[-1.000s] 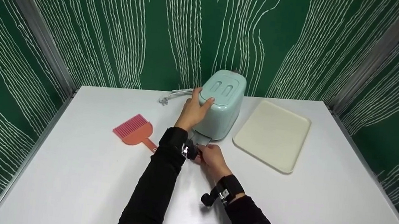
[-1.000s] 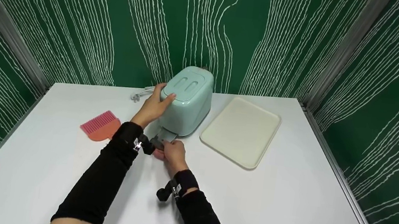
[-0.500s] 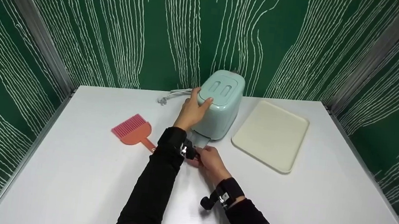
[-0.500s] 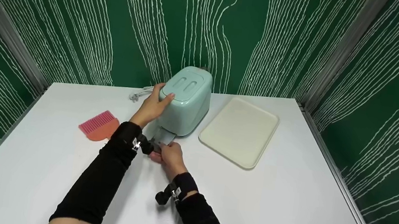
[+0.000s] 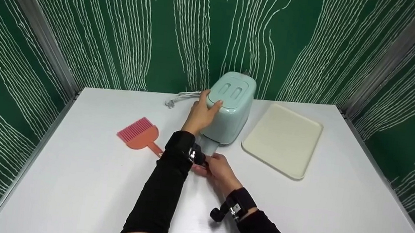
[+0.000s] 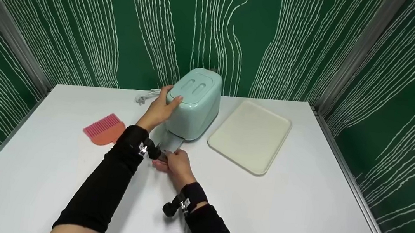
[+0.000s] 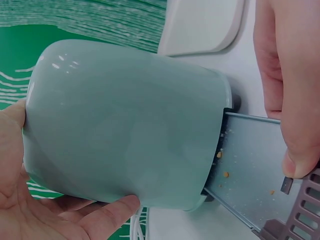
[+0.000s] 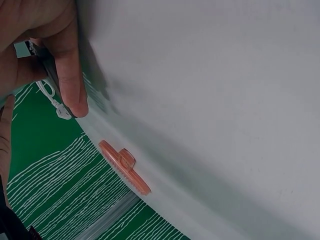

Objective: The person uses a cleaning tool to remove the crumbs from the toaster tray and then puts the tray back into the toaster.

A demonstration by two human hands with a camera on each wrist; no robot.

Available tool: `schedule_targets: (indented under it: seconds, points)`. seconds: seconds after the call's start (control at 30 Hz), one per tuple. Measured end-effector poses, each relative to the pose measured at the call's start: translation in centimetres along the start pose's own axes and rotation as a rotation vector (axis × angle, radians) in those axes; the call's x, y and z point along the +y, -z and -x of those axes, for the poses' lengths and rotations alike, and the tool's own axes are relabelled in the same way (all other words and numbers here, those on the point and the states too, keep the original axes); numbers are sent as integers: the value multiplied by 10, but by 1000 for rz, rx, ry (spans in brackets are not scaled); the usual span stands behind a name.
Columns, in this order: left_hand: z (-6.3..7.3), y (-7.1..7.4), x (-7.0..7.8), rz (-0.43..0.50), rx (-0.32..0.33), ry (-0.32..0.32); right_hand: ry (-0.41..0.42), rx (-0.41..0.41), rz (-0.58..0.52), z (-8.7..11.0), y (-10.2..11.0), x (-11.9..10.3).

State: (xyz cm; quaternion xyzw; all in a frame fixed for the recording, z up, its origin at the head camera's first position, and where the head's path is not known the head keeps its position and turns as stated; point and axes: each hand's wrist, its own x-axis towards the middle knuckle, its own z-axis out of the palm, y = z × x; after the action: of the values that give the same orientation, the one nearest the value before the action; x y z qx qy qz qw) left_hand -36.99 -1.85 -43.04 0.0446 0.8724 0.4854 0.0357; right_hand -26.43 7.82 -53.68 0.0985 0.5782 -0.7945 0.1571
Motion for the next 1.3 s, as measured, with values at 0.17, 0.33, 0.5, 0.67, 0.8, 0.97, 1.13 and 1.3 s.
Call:
schedule_targets:
  seconds: [0.17, 0.33, 0.5, 0.67, 0.8, 0.97, 1.13, 1.3]
  points:
    - [0, 1, -1, 9, -5, -17, -1, -3, -22, 1, 0, 2]
    - [0, 3, -3, 10, -7, -47, 7, 24, -52, 4, -3, 5]
    - [3, 5, -5, -4, -4, -22, 4, 5, -57, 8, -5, 10]
    - [3, 4, -3, 9, 1, -34, 14, 1, -68, 12, -4, 11]
    - [3, 2, -2, 12, 3, -30, 19, -17, -58, 15, -2, 12]
    - [2, 1, 0, 13, 11, -32, 29, -24, -46, 20, -1, 13]
    - [1, 0, -1, 11, 14, -28, 42, -48, -25, 27, 0, 13]
    - [2, 1, 0, 23, 6, -25, 50, -67, -14, 31, -1, 15]
